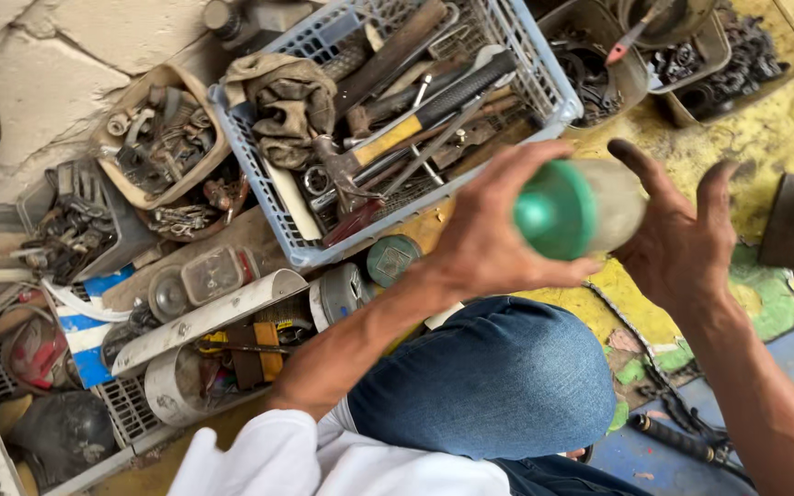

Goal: The person uses a hammer and wrench to remove and reattach pins to a bicycle chain on a workbench. They then move to the bicycle and install the chain onto the gears.

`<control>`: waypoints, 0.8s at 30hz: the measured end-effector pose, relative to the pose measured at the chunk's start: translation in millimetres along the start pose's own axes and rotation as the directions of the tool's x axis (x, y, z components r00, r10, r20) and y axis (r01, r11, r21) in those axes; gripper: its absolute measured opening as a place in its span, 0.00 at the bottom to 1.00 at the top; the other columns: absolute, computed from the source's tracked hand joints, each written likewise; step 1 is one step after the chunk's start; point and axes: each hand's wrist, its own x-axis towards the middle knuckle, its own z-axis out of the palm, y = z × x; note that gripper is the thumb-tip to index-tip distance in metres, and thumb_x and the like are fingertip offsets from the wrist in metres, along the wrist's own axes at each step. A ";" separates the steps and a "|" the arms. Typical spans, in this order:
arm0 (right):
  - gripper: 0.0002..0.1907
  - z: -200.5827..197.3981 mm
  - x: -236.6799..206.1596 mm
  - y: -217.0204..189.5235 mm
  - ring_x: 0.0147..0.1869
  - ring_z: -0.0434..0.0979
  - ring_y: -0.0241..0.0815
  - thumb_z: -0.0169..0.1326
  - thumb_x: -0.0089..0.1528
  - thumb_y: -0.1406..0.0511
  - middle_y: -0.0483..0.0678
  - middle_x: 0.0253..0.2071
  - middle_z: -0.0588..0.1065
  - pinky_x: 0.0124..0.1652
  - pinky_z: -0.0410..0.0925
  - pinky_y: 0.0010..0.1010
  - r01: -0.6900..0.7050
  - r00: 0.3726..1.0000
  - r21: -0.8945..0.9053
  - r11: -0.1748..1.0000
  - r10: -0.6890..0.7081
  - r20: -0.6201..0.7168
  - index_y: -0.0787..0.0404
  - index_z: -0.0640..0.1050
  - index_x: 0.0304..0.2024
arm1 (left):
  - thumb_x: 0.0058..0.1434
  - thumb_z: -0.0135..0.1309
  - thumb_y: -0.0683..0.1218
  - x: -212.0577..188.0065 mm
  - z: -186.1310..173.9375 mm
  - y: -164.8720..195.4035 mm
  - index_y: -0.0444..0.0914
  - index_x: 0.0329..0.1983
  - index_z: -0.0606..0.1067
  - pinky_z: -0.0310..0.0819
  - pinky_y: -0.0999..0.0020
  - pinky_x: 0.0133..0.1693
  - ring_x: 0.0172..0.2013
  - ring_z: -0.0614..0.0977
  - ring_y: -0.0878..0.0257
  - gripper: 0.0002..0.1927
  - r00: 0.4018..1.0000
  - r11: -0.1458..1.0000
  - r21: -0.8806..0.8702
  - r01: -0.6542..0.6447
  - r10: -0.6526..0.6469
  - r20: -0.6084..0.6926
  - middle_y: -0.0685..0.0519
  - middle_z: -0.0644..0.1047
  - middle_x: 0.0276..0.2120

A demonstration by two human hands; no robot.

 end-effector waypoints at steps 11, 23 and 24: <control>0.57 -86.3 5.6 47.3 0.70 0.67 0.63 0.28 0.60 0.30 0.68 0.73 0.60 0.63 0.62 0.55 -0.099 0.959 -0.115 0.988 0.064 -0.277 0.63 0.53 0.76 | 0.49 0.72 0.60 -118.4 -218.8 -23.4 0.35 0.66 0.68 0.83 0.58 0.49 0.54 0.85 0.51 0.46 0.899 0.903 0.205 0.378 -0.305 -0.314 0.41 0.76 0.56; 0.55 -169.8 3.3 105.2 0.63 0.72 0.61 0.36 0.63 0.31 0.67 0.68 0.66 0.57 0.66 0.51 -0.151 0.941 -0.182 0.972 0.085 -0.329 0.64 0.56 0.77 | 0.41 0.75 0.55 -186.8 -243.8 -113.7 0.37 0.61 0.70 0.81 0.60 0.44 0.43 0.83 0.54 0.46 0.638 0.563 0.311 0.765 -0.604 -0.476 0.45 0.79 0.48; 0.54 -174.7 2.6 109.0 0.63 0.73 0.60 0.36 0.64 0.31 0.67 0.67 0.66 0.56 0.66 0.50 -0.162 0.938 -0.189 0.969 0.092 -0.335 0.64 0.56 0.77 | 0.40 0.75 0.55 -186.8 -242.1 -116.3 0.36 0.61 0.70 0.80 0.59 0.44 0.42 0.83 0.53 0.45 0.646 0.559 0.330 0.761 -0.605 -0.466 0.45 0.79 0.46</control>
